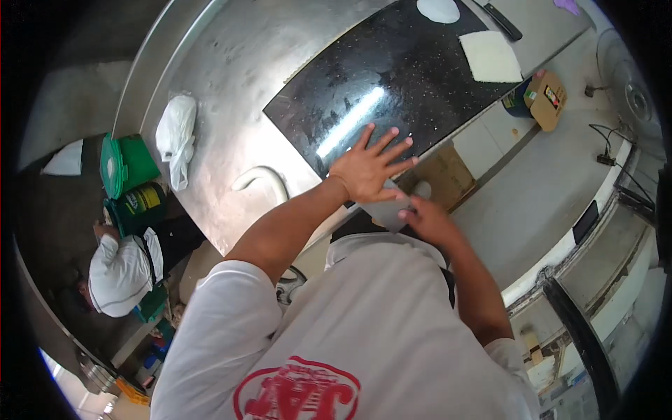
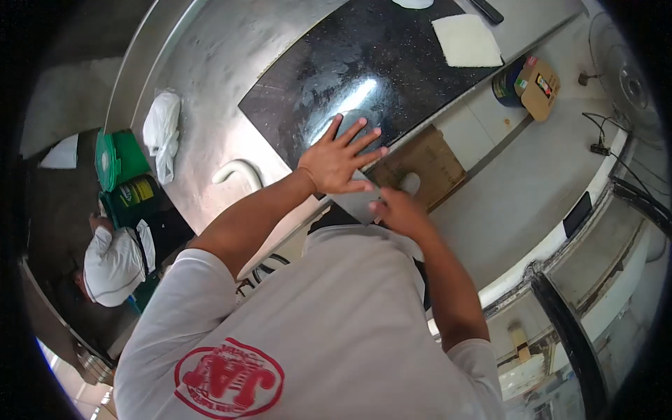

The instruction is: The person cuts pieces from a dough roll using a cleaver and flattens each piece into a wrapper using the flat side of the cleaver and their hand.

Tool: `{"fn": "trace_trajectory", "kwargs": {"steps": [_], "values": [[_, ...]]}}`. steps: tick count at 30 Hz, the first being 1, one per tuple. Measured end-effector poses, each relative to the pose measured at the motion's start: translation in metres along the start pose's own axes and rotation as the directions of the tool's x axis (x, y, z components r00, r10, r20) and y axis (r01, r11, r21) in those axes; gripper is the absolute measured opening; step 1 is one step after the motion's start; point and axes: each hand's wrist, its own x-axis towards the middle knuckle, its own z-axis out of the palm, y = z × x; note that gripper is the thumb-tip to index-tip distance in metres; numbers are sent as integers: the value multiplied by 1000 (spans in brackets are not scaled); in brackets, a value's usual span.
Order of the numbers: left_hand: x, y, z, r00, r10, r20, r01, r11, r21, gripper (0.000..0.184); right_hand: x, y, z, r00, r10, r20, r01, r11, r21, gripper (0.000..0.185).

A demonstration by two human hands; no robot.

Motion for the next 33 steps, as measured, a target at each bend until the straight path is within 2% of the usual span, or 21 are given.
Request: {"fn": "trace_trajectory", "kwargs": {"steps": [3, 4, 6, 8, 10, 12, 13, 14, 15, 17, 19, 20, 22, 23, 24, 26, 28, 29, 31, 32, 33], "values": [[17, -16, -2, 996, 91, 21, -90, 994, -55, 73, 19, 13, 5, 991, 130, 9, -129, 990, -60, 47], [26, -24, -7, 996, 91, 13, -91, 996, -6, 73, 21, 6, -1, 988, 155, 4, -155, 987, -38, 47], [48, -36, -8, 994, 113, -11, -112, 992, 55, 73, 46, -12, -45, 949, 290, 121, -287, 957, -38, 51], [70, -54, -11, 988, 32, -150, -19, 996, 90, 73, 71, -7, -68, 954, 289, 80, -286, 957, -51, 54], [74, -53, -15, 988, -10, -153, 25, 995, 98, 75, 66, -11, -64, 948, 312, 66, -308, 950, -56, 56], [57, -36, -9, 990, 67, -123, -60, 996, 59, 77, 31, -17, -41, 968, 240, 72, -240, 971, -4, 61], [33, -26, -12, 978, 204, -33, -206, 977, -53, 78, 10, -8, -12, 986, 166, 8, -166, 986, 5, 64], [20, -23, -8, 897, 410, 168, -392, 911, -127, 79, -4, 2, 14, 994, 92, -57, -92, 996, 11, 67], [18, -20, -2, 895, 425, 136, -416, 905, -88, 78, -1, -3, 17, 994, 100, -52, -100, 995, 13, 67], [24, -24, 2, 886, 448, 117, -442, 894, -80, 78, 0, -24, 25, 911, 375, -172, -387, 921, -45, 69], [42, -37, -11, 915, 394, 85, -398, 916, 41, 76, 16, -46, -11, 906, 409, -107, -418, 904, -90, 70], [50, -41, -10, 910, 407, 82, -412, 910, 50, 76, 33, -48, -32, 915, 398, -67, -404, 900, -166, 70], [68, -64, -15, 967, 255, -17, -255, 967, 28, 74, 67, -29, -60, 936, 346, -59, -351, 922, -161, 69], [71, -69, -21, 967, 255, -20, -254, 966, 47, 74, 71, -26, -62, 945, 328, -6, -326, 935, -141, 68], [76, -72, -24, 968, 248, -47, -244, 966, 83, 74, 66, -31, -55, 947, 321, -9, -319, 937, -141, 68], [67, -63, -19, 972, 224, -73, -217, 971, 97, 73, 46, -42, -37, 960, 259, -108, -261, 965, -2, 63], [32, -35, -5, 974, 225, -27, -226, 974, -31, 72, 7, -28, 5, 950, 311, -16, -309, 949, 68, 68], [20, -21, -3, 952, 290, 101, -288, 957, -30, 73, -11, -9, 34, 964, 146, -224, -178, 976, -127, 70], [36, -21, 0, 944, 314, 96, -314, 949, -19, 71, 4, -15, 21, 914, -57, -401, -90, 936, -340, 71], [39, -13, 0, 934, 342, 101, -342, 940, -20, 69, 6, -24, 3, 929, 192, -318, -269, 937, -222, 73], [50, -21, 2, 947, 321, -22, -320, 947, 19, 69, 6, -41, -12, 880, 431, -202, -458, 882, -112, 75]]}}
